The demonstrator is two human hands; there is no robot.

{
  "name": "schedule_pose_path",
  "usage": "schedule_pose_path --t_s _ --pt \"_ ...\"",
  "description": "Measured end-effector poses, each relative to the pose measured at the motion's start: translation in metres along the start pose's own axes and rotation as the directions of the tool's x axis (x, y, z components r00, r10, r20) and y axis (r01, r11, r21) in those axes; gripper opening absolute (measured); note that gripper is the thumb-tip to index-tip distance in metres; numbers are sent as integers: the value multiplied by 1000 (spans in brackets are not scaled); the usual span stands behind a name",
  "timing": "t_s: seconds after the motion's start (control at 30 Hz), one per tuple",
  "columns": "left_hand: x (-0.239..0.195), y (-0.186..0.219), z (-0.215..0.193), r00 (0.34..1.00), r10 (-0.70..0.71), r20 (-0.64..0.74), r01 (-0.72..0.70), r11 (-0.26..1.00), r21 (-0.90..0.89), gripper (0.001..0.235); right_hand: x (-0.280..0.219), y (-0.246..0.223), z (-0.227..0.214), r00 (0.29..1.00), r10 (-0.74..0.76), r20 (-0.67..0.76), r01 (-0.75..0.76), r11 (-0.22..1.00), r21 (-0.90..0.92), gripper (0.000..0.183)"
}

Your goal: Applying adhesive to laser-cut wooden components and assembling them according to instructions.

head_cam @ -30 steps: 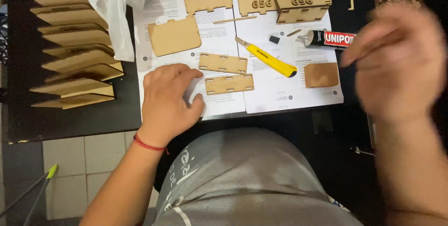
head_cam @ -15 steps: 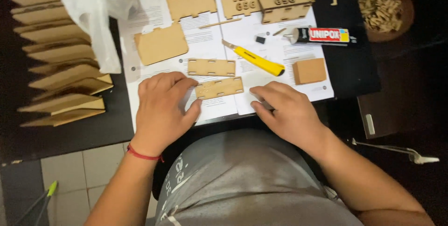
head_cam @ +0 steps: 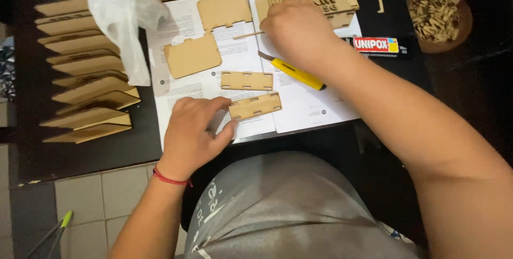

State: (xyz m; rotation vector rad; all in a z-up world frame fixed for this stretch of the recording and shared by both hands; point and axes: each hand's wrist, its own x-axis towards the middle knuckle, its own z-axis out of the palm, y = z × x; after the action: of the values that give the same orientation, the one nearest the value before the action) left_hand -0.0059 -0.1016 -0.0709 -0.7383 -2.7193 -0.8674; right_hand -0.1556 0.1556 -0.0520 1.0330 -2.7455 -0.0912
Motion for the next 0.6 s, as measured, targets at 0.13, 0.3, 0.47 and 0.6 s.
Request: schedule_pose_path --t_s 0.13,0.3,0.47,0.6 --pt "-6 0 -2 994 -109 1 108 987 -119 31 23 0 30 1000 -25 -14 24 998 -55 13" --pt "-8 -3 -4 977 -213 -15 203 948 -247 35 23 -3 11 994 86 61 -87 996 16 14" --pt "-15 -7 -2 964 -247 -102 186 893 -410 37 -18 -25 -68 947 317 61 -283 724 629 7" --pt "-20 -16 1 936 -216 -278 26 830 -558 38 -73 -55 -54 907 372 195 -291 221 931 9"
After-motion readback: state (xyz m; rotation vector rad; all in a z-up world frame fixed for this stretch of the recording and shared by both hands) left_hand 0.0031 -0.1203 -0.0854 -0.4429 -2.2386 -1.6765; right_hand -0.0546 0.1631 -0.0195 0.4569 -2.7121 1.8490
